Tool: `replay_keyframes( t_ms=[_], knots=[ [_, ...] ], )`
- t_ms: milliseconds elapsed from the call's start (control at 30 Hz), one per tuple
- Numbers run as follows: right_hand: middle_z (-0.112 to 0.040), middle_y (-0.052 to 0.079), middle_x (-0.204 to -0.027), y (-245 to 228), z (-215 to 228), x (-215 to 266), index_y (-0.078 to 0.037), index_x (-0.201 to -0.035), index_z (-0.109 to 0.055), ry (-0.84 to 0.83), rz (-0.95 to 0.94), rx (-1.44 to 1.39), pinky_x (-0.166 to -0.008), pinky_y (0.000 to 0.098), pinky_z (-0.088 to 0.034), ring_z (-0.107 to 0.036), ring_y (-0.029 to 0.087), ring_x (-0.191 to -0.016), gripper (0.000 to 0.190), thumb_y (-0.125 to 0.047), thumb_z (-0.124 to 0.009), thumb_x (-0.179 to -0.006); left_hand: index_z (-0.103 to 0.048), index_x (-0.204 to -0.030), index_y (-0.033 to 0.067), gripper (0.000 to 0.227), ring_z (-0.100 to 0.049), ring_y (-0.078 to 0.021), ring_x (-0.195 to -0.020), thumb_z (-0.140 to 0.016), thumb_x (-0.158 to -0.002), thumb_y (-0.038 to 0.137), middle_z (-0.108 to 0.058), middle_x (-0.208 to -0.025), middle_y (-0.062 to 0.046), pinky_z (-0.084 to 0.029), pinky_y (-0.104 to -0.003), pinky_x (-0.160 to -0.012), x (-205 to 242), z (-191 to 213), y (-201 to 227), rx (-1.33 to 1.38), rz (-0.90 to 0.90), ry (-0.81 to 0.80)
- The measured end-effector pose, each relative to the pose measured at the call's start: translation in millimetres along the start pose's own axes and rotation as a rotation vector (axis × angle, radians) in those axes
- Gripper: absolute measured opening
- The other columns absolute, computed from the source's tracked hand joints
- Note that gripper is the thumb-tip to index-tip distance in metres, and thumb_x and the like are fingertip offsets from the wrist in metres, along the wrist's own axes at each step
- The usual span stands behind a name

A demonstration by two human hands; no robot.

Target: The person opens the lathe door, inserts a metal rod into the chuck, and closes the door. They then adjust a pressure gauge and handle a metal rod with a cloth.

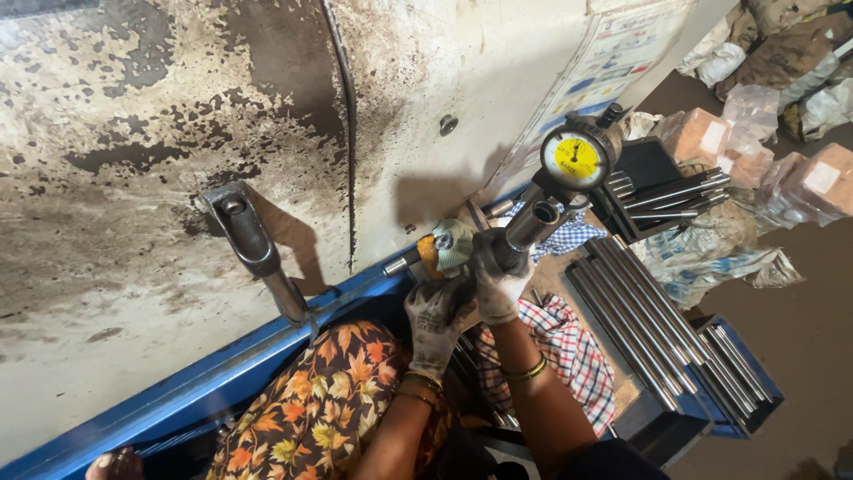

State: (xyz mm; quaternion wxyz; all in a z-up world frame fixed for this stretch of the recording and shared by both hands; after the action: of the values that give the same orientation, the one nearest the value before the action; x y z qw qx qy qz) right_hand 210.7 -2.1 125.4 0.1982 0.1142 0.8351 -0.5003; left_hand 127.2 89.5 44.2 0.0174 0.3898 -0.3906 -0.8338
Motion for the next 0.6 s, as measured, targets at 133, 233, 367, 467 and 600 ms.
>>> replay_keyframes(
  t_ms=[133,233,367,467,600],
  knots=[
    [-0.068,0.009,-0.096,-4.3,-2.8,0.9,0.001,-0.114,-0.061,0.031,0.041,0.1,-0.06,0.0276,-0.054,-0.064,0.013,-0.071,0.03,0.01,-0.068,-0.086,-0.067,-0.129,0.0184,0.049,-0.059,-0.0248,-0.115,-0.079,-0.084,0.034,-0.07,-0.113,-0.002,-0.038,-0.049,-0.107,0.4,-0.6,0.0,-0.012,0.009,-0.016],
    [-0.068,0.006,-0.092,-6.6,-6.0,1.3,0.0,-0.111,-0.062,0.042,0.031,0.094,-0.058,0.0268,-0.053,-0.064,0.012,-0.069,0.027,0.008,-0.068,-0.087,-0.066,-0.134,0.0186,0.053,-0.059,-0.0246,-0.116,-0.078,-0.085,0.034,-0.07,-0.114,-0.002,-0.038,-0.049,-0.109,0.6,2.6,1.8,0.018,0.017,-0.018],
    [-0.065,0.003,-0.089,-10.2,-7.8,0.9,0.0,-0.107,-0.065,0.081,0.091,0.19,-0.061,0.0252,-0.052,-0.062,0.01,-0.071,0.018,0.008,-0.071,-0.092,-0.065,-0.134,0.0204,0.051,-0.058,-0.0259,-0.117,-0.078,-0.087,0.036,-0.069,-0.115,-0.003,-0.037,-0.049,-0.11,-0.9,8.7,6.1,0.01,0.004,0.018],
    [-0.066,0.001,-0.089,-10.1,-8.2,0.2,-0.002,-0.106,-0.065,0.072,0.117,0.211,-0.063,0.0236,-0.052,-0.063,0.008,-0.072,0.018,0.006,-0.071,-0.091,-0.065,-0.137,0.0211,0.051,-0.059,-0.0253,-0.116,-0.076,-0.089,0.035,-0.07,-0.115,-0.003,-0.037,-0.049,-0.111,-1.1,12.0,9.0,0.055,0.0,0.023],
    [-0.067,0.002,-0.089,-10.3,-8.3,-1.3,-0.002,-0.107,-0.065,0.038,0.174,0.208,-0.065,0.0247,-0.052,-0.063,0.009,-0.073,0.019,0.006,-0.071,-0.091,-0.066,-0.135,0.0216,0.049,-0.06,-0.0256,-0.113,-0.076,-0.09,0.036,-0.071,-0.114,-0.003,-0.04,-0.048,-0.107,-3.5,16.1,11.4,0.105,-0.03,0.053]
  ],
)
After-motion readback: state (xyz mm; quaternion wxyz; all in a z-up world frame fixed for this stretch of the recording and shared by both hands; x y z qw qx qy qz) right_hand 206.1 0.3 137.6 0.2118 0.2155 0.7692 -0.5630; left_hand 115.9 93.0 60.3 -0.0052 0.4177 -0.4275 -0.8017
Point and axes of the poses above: each hand's wrist, its own x-axis away from the middle knuckle, its own z-axis out of the back of the hand, y = z × x, the point moved 5 cm from there along -x, towards the middle knuckle
